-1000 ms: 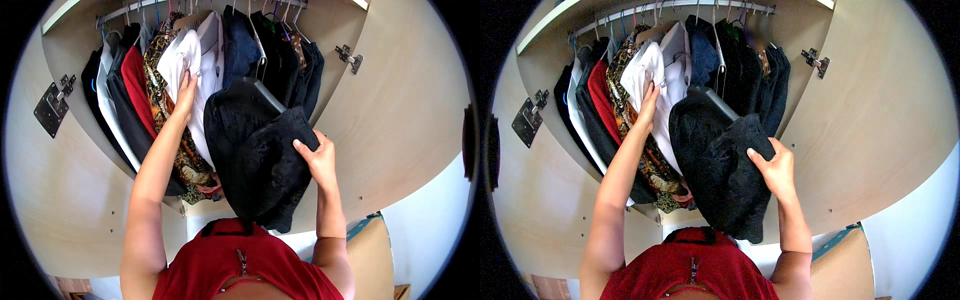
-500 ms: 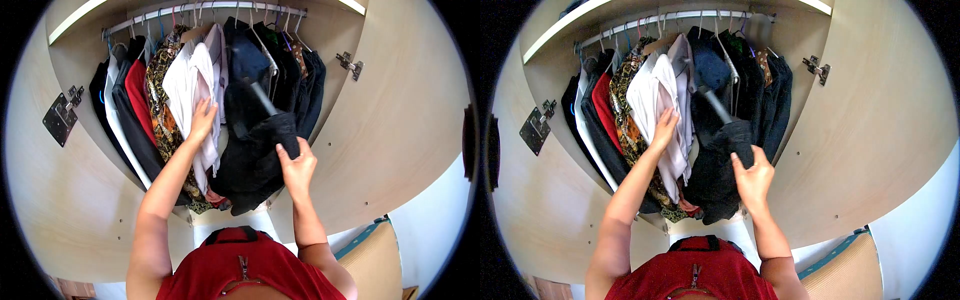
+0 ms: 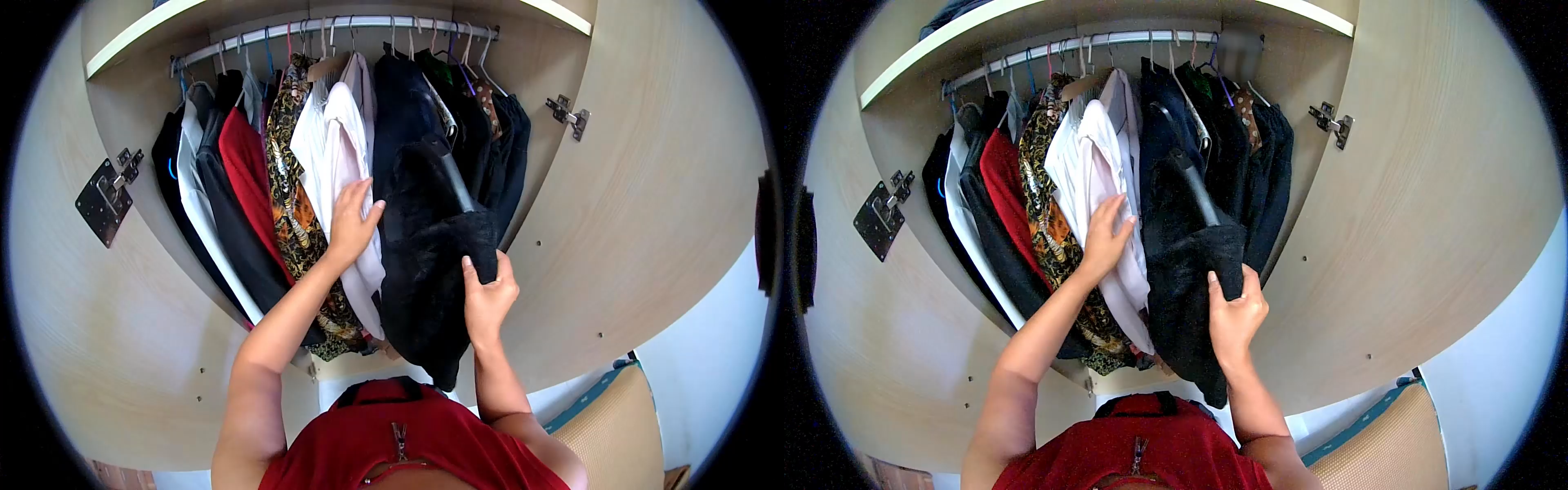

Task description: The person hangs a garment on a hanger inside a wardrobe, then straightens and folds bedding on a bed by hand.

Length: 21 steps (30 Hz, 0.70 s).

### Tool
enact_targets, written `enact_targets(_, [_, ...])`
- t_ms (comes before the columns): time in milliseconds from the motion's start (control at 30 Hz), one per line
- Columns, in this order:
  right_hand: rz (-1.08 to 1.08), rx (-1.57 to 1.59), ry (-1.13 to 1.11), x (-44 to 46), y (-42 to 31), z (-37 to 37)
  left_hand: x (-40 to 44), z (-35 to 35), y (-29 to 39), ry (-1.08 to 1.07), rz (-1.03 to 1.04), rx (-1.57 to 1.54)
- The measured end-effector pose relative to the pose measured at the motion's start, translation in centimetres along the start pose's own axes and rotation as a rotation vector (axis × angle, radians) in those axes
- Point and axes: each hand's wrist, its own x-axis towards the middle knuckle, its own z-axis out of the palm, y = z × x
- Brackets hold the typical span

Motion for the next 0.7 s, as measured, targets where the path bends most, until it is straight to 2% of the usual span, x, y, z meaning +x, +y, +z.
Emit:
enact_targets(67, [-0.025, -0.032, -0.025, -0.8, -2.1, 0.9, -0.1, 0.1, 1.0, -0.022, 0.063, -0.035])
enact_targets(167, [-0.096, -0.025, -0.05, -1.4, -3.5, 2.7, 0.8, 0.3, 1.1, -0.116, -0.045, -0.246])
enact_targets(200, [-0.082, 0.003, -0.048, -1.1, -4.1, 3.4, 1.1, 0.7, 0.4, -0.111, -0.07, -0.215])
enact_targets(300, [-0.072, 0.026, -0.014, 0.9, -5.6, 4.7, 2.1, 1.2, -0.6, -0.095, -0.249, -0.405])
enact_targets(433, [-0.132, 0.023, 0.066, 4.0, -5.7, 8.0, 1.5, 1.7, -0.6, -0.089, -0.202, -0.372])
enact_targets(500, [-0.069, 0.041, 0.073, 5.6, -6.4, 10.2, 1.1, 0.5, 1.5, -0.169, -0.282, -0.417])
enact_targets(600, [-0.013, -0.011, 0.073, 8.7, -6.9, 13.2, 0.3, 2.2, -0.7, -0.167, -0.217, -0.47])
enact_targets(700, [0.044, -0.091, 0.056, 11.0, -8.5, 15.0, -0.3, 0.1, 1.0, -0.206, -0.345, -0.45])
